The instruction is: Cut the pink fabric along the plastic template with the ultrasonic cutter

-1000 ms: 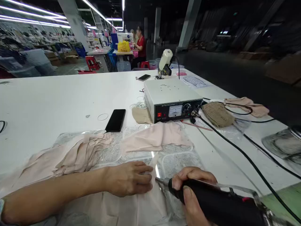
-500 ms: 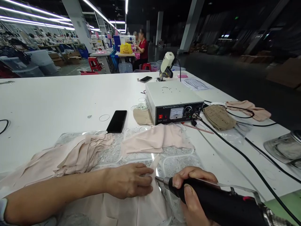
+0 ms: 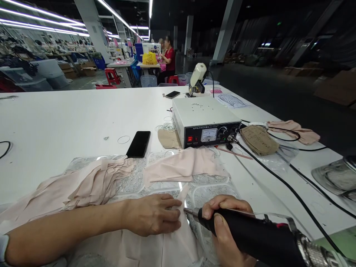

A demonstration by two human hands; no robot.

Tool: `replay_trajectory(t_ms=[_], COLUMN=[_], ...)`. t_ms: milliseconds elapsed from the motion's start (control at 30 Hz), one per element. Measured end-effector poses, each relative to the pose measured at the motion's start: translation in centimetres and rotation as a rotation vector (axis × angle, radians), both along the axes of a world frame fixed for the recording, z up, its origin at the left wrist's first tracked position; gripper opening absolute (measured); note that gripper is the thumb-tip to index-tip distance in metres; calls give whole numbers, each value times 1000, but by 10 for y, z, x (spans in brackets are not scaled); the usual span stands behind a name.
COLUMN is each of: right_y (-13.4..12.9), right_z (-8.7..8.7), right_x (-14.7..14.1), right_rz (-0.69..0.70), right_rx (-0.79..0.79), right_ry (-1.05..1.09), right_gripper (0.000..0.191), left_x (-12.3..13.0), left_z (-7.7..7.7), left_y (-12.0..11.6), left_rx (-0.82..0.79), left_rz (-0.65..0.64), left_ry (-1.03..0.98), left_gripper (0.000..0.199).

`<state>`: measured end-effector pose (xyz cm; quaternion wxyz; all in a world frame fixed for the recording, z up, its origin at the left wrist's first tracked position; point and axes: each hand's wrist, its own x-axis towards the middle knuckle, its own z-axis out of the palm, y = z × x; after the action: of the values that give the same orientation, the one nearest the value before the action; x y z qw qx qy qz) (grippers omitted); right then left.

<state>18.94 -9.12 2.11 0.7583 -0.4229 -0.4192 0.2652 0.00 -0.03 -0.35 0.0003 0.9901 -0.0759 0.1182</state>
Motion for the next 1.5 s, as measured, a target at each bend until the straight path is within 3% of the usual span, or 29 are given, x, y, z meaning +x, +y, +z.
replay_trajectory(t_ms=[167,500,633,700,867,1000,1100,1267,1400,1500], right_y=[2,7,4,0,-9,-13,-18,-33,-47,-62], right_z=[-1,-6,-5,-5,-9,-17,-24,-33,-49,-65], right_x=[-1,1,2,7,25,37,43,47,52,56], right_rz=[-48,16,-82,-162,-339,-359,-326,-295,-250,-217], right_rx=[-5,16,-7,-22,-33,-50,-81,-144,-208,-272], right_ry=[15,-25,36,133,343,447,405,278,123,41], right_gripper=[9,11,9,10,15,15,13,29,48,49], left_x=[0,0,-4,-9,-26,-25,-15,0,5,6], left_z=[0,-1,2,4,4,6,8,2,-4,-3], left_y=[-1,0,0,-3,-27,-50,-59,-64,-65,-63], left_rx=[10,8,-83,-175,-438,-514,-502,-478,-533,-583], left_rz=[3,10,39,123,528,760,867,951,917,876], left_ry=[-17,0,0,-17,-57,-6,41,99,74,45], left_gripper=[15,10,13,17,20,33,38,24,9,9])
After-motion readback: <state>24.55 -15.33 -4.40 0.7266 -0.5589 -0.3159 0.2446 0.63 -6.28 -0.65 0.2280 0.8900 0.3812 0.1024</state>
